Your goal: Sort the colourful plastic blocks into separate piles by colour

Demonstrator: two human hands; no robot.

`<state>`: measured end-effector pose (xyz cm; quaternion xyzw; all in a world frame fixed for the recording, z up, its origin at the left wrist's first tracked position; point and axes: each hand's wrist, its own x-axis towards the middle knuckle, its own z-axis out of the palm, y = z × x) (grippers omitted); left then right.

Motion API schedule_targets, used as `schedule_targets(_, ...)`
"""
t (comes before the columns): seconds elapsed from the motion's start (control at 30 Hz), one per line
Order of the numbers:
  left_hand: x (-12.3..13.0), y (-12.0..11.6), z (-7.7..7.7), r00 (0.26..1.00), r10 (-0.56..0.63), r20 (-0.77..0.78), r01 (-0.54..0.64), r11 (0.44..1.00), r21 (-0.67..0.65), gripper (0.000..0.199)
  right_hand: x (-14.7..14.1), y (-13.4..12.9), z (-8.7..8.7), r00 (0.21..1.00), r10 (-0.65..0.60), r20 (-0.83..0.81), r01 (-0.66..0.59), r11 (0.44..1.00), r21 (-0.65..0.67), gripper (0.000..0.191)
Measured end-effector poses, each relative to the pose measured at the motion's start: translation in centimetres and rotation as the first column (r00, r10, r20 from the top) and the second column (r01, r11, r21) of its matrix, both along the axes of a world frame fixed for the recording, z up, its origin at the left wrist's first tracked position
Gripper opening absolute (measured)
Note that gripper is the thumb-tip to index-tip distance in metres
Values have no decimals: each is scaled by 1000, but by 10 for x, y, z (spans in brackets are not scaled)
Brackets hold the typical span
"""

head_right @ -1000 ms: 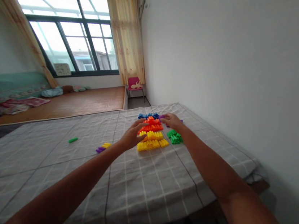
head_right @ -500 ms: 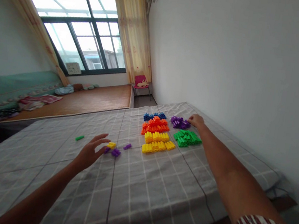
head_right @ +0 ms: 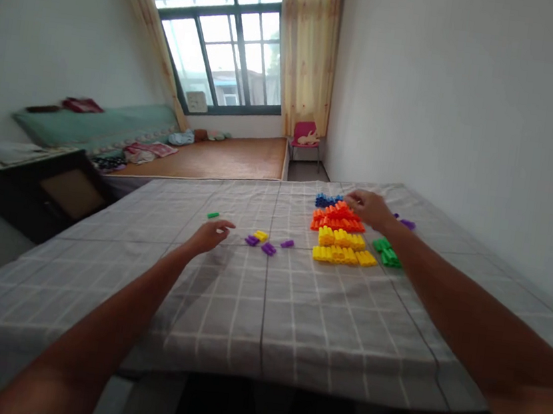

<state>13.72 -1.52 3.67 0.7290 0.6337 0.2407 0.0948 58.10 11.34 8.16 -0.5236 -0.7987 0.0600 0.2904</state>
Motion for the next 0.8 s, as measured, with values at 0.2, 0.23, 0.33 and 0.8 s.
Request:
schedule_targets(0.2,48,5,-12,947,-320,23,320,947,27,34,-132,-61,-26,806,567,171,-528,818,-227,22)
schedule_targets(0.23,51,4,-12,938,-346,22,345,938,29,37,-146,-68,-31,781,597,184,-557,798,-229,24)
schedule_targets(0.33,47,3,-11,946,-325,-18,325,946,0,39,-171,-80,-38,724,660,202,-623,750,-220,24)
schedule_targets(0.8,31,-8,14,901,-433,35,434,895,-105,43,-172,-86,-28,599,773,211,-716,634,-291,43)
